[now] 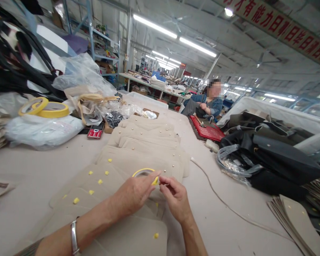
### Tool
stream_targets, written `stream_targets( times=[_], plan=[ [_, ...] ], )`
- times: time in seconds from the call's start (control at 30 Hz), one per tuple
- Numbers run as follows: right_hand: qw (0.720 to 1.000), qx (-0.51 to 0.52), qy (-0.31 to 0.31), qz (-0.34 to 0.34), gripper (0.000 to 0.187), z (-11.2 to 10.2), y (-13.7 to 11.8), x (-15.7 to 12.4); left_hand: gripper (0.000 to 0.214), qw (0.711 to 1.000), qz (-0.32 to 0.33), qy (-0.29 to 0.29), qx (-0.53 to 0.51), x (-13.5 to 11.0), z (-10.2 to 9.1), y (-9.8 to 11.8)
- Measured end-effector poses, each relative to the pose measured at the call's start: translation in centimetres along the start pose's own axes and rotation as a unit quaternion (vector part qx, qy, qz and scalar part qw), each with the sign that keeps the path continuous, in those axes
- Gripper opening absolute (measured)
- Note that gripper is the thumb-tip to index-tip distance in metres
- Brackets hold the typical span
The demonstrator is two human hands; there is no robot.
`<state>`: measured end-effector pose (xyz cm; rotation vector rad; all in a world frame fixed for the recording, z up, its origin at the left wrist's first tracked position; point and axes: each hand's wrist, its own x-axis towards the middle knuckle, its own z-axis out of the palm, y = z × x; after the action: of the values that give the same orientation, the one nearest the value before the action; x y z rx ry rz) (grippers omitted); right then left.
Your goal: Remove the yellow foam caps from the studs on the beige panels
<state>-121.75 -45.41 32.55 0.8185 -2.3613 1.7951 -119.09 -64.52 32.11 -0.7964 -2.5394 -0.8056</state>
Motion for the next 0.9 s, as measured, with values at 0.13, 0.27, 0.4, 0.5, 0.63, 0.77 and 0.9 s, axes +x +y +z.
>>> stream_targets(
  times=[0.13, 0.27, 0.4, 0.5, 0.63, 0.77, 0.9],
  plan=[
    [0.993, -0.092, -0.013, -0.074, 0.017, 0.1, -0.4, -0.1, 0.040, 0.999, -0.014, -0.019, 0.021, -0.5, 0.4, 0.0],
    [0.980, -0.158, -0.011, -0.118, 0.016, 0.6, -0.4, -0.2, 0.038, 0.999, 0.000, -0.017, 0.031, -0.5, 0.4, 0.2],
    [0.965, -0.214, 0.036, -0.145, 0.016, 1.5, 0.3, -0.4, 0.033, 0.999, -0.001, -0.003, 0.049, -0.5, 0.7, 0.2],
    [0.947, -0.255, 0.086, -0.177, 0.017, 2.1, 1.1, -0.4, 0.024, 0.999, -0.012, -0.011, 0.038, -0.3, 1.2, 0.0],
    [0.938, -0.265, 0.128, -0.183, 0.018, 2.6, 1.7, -0.3, 0.023, 0.998, -0.026, -0.005, 0.049, 0.0, 1.7, -0.4],
    [0.976, -0.165, 0.136, -0.034, 0.015, 3.2, 0.8, -0.2, 0.025, 0.995, 0.008, 0.053, 0.080, 0.3, 1.6, -0.2],
    [0.972, 0.050, 0.130, 0.188, 0.019, 2.7, -0.1, 0.4, 0.027, 0.986, 0.065, 0.114, 0.099, 0.3, 1.1, 0.9]
  ],
)
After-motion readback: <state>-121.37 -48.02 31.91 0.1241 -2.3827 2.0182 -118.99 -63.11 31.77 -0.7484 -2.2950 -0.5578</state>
